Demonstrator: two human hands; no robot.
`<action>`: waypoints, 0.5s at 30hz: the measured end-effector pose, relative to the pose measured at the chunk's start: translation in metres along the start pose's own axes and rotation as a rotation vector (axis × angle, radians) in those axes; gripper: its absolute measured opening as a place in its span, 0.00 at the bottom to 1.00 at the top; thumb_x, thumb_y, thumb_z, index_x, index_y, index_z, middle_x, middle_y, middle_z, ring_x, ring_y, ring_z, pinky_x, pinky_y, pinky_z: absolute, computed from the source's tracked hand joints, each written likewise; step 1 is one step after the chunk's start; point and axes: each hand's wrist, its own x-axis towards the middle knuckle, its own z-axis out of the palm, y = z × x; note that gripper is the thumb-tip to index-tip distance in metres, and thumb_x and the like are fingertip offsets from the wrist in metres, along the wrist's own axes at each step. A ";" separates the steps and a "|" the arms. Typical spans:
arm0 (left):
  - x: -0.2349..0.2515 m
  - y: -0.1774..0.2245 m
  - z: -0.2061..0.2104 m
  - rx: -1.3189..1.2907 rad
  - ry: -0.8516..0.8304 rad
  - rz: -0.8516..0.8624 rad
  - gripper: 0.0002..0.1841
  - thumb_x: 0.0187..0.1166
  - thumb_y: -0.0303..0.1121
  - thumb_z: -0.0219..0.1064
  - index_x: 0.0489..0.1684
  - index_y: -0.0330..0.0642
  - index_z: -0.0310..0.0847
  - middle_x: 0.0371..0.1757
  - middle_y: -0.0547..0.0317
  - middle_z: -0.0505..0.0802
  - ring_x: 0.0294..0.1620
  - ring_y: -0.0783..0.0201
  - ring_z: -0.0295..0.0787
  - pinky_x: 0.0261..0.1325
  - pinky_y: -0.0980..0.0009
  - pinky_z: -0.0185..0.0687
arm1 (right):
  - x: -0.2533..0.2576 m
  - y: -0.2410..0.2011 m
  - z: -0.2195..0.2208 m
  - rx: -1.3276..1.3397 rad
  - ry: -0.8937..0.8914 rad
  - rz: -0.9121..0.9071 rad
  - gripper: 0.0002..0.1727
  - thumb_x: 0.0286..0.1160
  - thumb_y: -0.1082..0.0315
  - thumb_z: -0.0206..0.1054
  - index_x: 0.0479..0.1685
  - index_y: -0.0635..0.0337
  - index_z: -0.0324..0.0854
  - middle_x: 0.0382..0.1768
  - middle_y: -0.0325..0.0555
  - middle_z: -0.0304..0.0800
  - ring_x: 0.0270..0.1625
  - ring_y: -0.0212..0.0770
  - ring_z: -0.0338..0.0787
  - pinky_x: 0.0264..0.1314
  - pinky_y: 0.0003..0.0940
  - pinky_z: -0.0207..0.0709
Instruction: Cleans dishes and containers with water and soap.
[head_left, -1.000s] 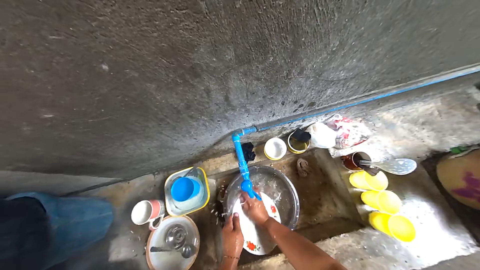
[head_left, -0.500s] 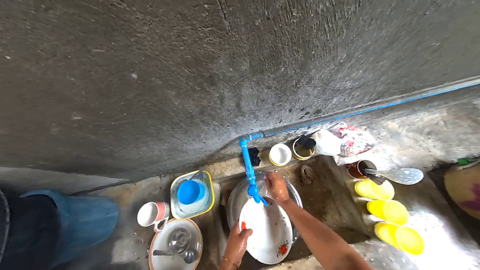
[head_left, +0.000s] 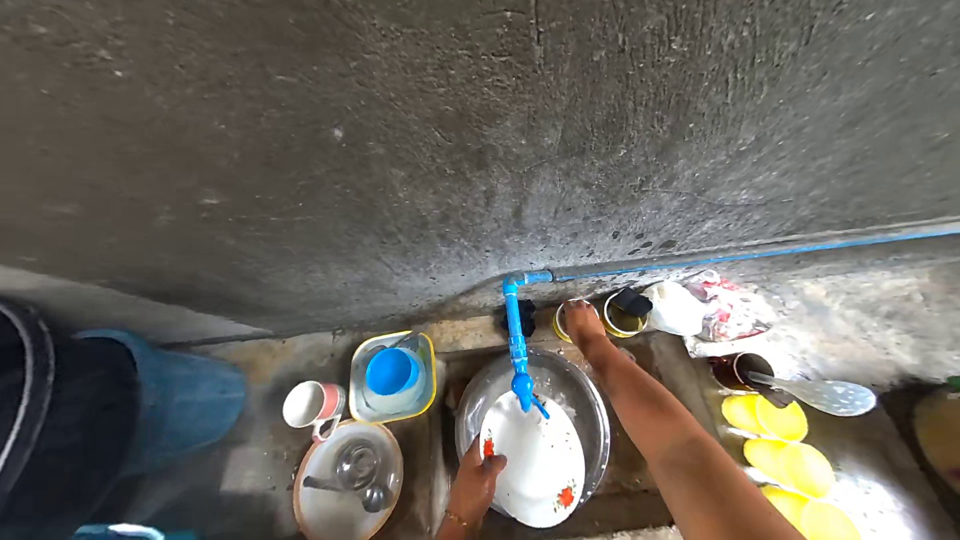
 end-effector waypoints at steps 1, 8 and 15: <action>-0.003 0.003 0.000 -0.011 0.005 0.007 0.27 0.74 0.21 0.65 0.76 0.27 0.70 0.66 0.39 0.86 0.64 0.60 0.86 0.69 0.63 0.81 | 0.001 0.002 -0.001 0.009 0.013 -0.010 0.24 0.88 0.69 0.54 0.81 0.64 0.71 0.81 0.67 0.70 0.85 0.66 0.69 0.83 0.60 0.67; -0.029 -0.005 -0.001 -0.074 0.031 0.004 0.28 0.76 0.21 0.64 0.79 0.29 0.68 0.67 0.39 0.86 0.65 0.57 0.86 0.70 0.59 0.82 | -0.112 0.025 -0.006 0.465 0.038 -0.125 0.20 0.84 0.65 0.63 0.68 0.67 0.81 0.61 0.64 0.88 0.63 0.58 0.89 0.71 0.57 0.79; -0.076 -0.003 0.020 -0.036 -0.034 0.144 0.26 0.74 0.17 0.61 0.76 0.26 0.69 0.67 0.42 0.86 0.67 0.63 0.84 0.72 0.66 0.79 | -0.270 -0.017 0.126 0.815 0.248 -0.800 0.18 0.71 0.82 0.63 0.59 0.70 0.90 0.69 0.62 0.88 0.78 0.55 0.83 0.84 0.46 0.73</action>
